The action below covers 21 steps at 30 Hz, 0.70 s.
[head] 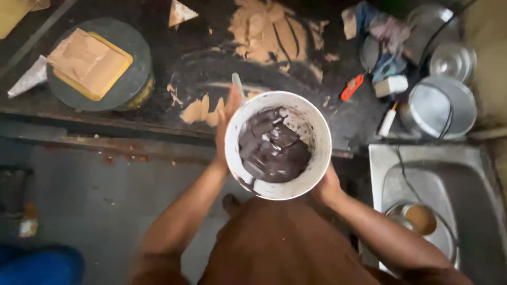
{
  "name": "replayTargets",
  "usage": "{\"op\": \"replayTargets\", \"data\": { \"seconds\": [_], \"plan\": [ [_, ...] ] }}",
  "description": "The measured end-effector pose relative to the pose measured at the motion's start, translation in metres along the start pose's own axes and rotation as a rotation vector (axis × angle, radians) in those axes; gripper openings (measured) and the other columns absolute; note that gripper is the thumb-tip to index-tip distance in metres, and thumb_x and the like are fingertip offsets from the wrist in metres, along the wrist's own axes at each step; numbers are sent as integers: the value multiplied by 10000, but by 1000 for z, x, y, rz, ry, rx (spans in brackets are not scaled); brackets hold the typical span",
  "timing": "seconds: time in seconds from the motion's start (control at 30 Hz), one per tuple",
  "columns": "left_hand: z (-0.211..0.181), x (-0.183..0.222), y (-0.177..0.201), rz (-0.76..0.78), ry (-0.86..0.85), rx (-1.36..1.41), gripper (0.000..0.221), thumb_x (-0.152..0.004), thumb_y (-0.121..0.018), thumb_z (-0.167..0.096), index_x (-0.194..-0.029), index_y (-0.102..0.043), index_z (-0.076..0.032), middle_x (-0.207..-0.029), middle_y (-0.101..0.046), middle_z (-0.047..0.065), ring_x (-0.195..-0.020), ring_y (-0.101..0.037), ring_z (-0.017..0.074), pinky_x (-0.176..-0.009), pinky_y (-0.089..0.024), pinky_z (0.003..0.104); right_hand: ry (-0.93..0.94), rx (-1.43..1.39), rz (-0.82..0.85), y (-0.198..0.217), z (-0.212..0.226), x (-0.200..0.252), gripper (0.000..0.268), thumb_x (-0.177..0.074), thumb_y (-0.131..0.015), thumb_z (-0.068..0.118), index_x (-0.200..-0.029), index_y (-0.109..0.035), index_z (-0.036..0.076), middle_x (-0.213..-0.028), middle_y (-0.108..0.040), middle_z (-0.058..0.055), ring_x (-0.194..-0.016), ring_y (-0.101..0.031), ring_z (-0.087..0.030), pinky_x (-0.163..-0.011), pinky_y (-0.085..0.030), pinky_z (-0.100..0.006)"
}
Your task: The person spreads chocolate frosting over a small square cake using a large flat spatula and a small notched spreader. The person then stirs a container of dark chocolate ganache, heats it in a microwave, and continues to stir the melted mixture before using a long serrated knife to refine the edges of the frosted cake on a rotating stand.
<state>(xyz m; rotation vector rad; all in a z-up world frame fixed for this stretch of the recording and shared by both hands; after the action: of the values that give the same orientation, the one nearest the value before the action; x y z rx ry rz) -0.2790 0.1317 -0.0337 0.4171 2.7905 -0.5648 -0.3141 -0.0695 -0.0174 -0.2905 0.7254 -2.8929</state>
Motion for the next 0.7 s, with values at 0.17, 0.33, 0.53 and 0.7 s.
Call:
{"op": "replayTargets", "data": {
  "seconds": [0.17, 0.33, 0.53, 0.7],
  "plan": [
    [-15, 1, -24, -19, 47, 239, 872, -1054, -377, -658, -1648, -213, -42, -1753, -160, 133, -1631, -166, 286, -1350, -143, 452, -75, 90, 162, 9, 23, -8, 909, -1061, -209, 686, -1603, -331, -33, -1613, -379, -221, -1473, -387, -350, -1264, -267, -488],
    [-45, -4, -28, 3, -23, 70, 819, -1116, -298, -685, -1576, -429, -20, -1758, -269, 152, -1674, -218, 288, -1399, -188, 466, -64, 167, 101, 16, 30, 24, 897, -1073, -198, 676, -1610, -318, -32, -1628, -364, -222, -1493, -374, -347, -1273, -262, -486],
    [-70, 1, -36, 8, -20, 41, 880, -1087, -298, -726, -1604, -414, -23, -1724, -250, 135, -1643, -183, 252, -1377, -152, 427, 5, 202, 28, 17, 35, 38, 882, -1088, -186, 664, -1618, -302, -31, -1645, -346, -223, -1517, -359, -342, -1284, -256, -485],
    [-74, 0, -37, 24, 4, 152, 873, -1077, -328, -722, -1620, -383, -41, -1731, -213, 128, -1642, -165, 236, -1380, -157, 428, 51, 257, -5, 7, 44, 42, 869, -1100, -176, 654, -1625, -288, -30, -1660, -331, -223, -1536, -346, -339, -1293, -251, -483]
  ]
}}
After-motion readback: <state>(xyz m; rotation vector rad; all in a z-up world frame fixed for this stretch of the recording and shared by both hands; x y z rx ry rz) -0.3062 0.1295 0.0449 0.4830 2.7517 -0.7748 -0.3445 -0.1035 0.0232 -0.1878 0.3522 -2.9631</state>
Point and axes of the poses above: each hand's wrist, its own x-axis away from the middle knuckle, its own y-axis out of the back of the hand, z = x × y, the point moved 2 cm from there along -x, towards the middle knuckle
